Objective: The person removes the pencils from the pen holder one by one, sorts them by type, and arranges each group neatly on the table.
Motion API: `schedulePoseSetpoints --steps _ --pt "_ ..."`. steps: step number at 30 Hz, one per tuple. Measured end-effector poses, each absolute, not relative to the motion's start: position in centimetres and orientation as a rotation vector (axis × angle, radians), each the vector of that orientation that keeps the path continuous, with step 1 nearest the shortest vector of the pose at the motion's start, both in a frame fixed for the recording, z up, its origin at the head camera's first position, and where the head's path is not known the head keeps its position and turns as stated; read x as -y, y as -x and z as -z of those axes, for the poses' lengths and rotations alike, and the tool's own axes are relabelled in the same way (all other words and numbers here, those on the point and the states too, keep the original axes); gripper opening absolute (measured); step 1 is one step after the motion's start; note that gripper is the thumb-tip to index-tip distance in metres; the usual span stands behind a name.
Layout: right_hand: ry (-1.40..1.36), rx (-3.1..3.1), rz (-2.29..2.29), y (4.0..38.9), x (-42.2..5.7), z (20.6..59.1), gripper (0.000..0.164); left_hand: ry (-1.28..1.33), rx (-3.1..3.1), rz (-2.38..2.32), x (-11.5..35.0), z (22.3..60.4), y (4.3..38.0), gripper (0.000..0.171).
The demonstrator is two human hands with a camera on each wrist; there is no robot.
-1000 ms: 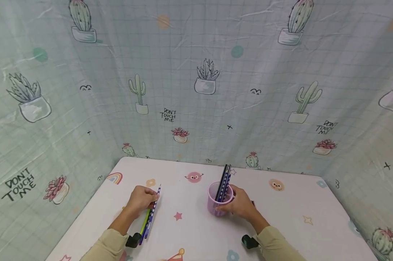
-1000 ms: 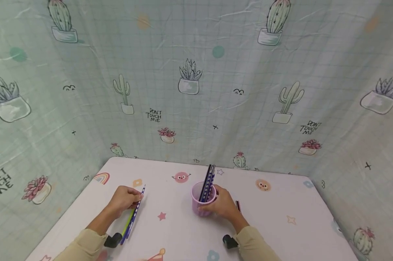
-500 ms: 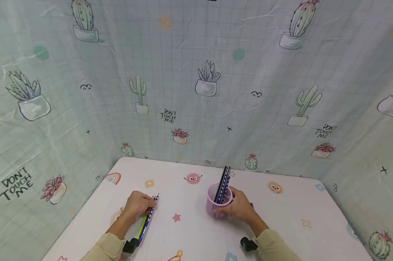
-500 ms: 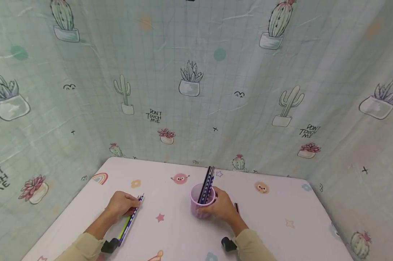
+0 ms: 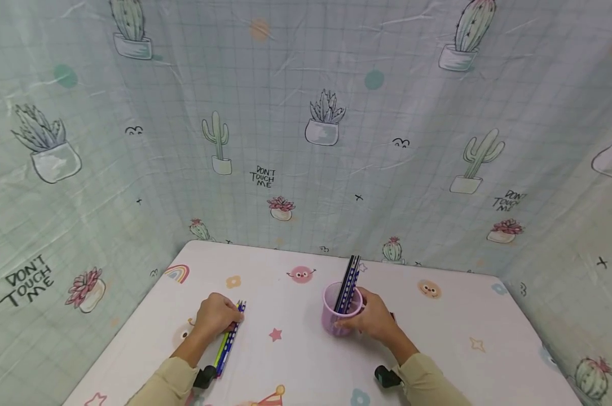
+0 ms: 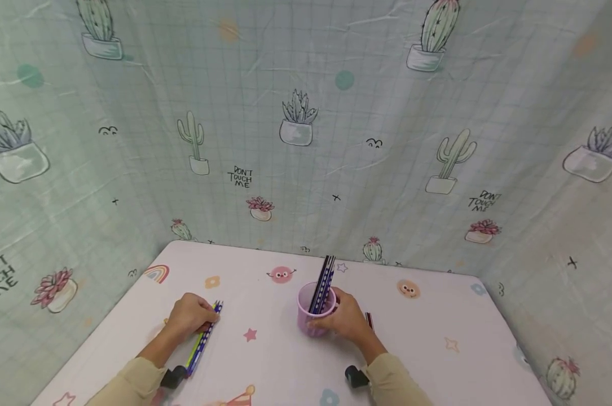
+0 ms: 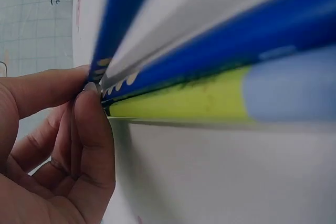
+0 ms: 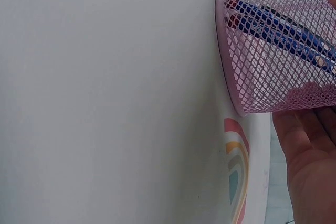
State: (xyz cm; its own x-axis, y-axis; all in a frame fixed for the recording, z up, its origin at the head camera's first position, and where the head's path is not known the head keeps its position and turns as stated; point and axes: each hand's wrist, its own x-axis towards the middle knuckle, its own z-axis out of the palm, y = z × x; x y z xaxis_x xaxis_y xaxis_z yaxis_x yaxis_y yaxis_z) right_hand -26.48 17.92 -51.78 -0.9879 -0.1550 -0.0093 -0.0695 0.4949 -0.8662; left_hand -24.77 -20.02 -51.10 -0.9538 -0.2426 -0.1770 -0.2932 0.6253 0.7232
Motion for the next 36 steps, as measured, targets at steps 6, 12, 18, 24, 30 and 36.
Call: schedulePoseSetpoints --steps 6,12,18,24,30,36 --pt "0.208 -2.654 1.517 26.5 -17.7 51.7 0.083 0.440 -2.819 -1.193 20.5 51.3 24.7 0.017" --pt "0.216 -2.651 1.521 26.5 -17.5 51.8 0.083 0.418 -2.870 -1.155 20.3 51.1 24.6 0.019" --pt "0.219 -2.630 1.540 26.4 -17.6 51.8 0.085 0.325 -2.798 -1.346 18.4 50.8 24.3 0.021" --pt "0.231 -2.614 1.554 26.5 -17.8 52.1 0.084 0.143 -2.605 -1.615 15.0 50.8 23.9 0.035" --pt "0.223 -2.605 1.571 26.5 -17.8 52.3 0.085 -0.119 -2.439 -1.734 11.1 50.7 24.1 0.061" --pt "0.242 -2.629 1.579 26.5 -18.0 52.3 0.082 -0.373 -2.251 -1.915 6.3 50.4 24.9 0.082"
